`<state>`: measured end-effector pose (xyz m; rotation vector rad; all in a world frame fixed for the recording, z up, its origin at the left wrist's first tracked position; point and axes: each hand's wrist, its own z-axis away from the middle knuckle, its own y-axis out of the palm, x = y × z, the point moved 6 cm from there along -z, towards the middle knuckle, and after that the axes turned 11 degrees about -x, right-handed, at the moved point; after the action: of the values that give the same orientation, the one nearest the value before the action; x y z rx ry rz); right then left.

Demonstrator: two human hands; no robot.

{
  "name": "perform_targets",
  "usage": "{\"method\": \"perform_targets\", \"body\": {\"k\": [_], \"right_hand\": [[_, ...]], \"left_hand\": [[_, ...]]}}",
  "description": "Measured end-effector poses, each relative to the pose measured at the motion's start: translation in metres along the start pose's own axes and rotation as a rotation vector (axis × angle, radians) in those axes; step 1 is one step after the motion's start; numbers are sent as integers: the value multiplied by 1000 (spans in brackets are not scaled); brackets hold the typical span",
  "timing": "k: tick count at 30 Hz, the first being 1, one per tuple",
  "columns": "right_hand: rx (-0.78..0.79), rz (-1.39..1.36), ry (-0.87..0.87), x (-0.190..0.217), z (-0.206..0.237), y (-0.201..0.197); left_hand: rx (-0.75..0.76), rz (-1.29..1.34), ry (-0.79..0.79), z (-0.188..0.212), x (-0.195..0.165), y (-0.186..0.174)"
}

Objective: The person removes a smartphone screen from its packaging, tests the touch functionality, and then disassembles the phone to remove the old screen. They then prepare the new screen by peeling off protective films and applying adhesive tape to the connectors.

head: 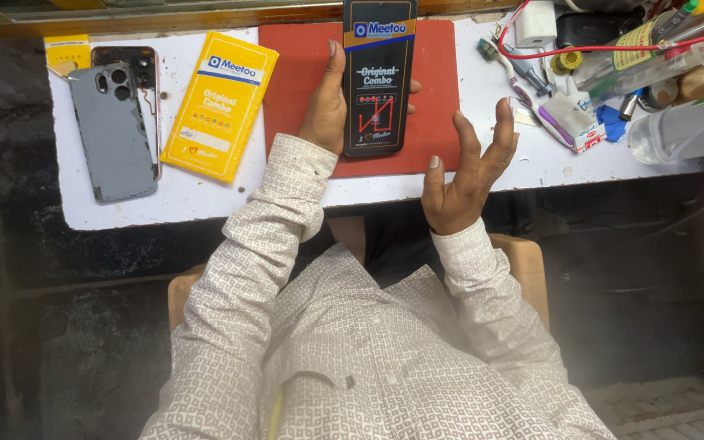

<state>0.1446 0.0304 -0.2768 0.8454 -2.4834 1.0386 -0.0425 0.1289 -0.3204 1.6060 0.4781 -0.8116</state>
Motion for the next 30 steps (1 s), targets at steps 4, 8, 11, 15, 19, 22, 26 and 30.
{"method": "perform_targets", "body": {"k": [4,8,11,15,19,22,26,30], "right_hand": [[0,-5,15,-4,3,3],[-3,-13,19,-6,6,3],[22,-24,2,-3,8,3],[91,-48,-67,12,16,6],[161,-30,-146,30,26,13],[182,-18,-188,37,28,17],[204,-1,-204,39,25,20],[234,24,-186,38,22,24]], "left_hand": [[1,8,-14,0,1,-1],[-4,7,-12,0,1,-2],[2,9,-5,0,0,-2],[0,48,-38,-1,1,-2],[2,52,-44,-1,1,-2],[4,54,-26,-1,0,-1],[4,34,-10,-1,0,0],[10,36,-1,-2,0,0]]}}
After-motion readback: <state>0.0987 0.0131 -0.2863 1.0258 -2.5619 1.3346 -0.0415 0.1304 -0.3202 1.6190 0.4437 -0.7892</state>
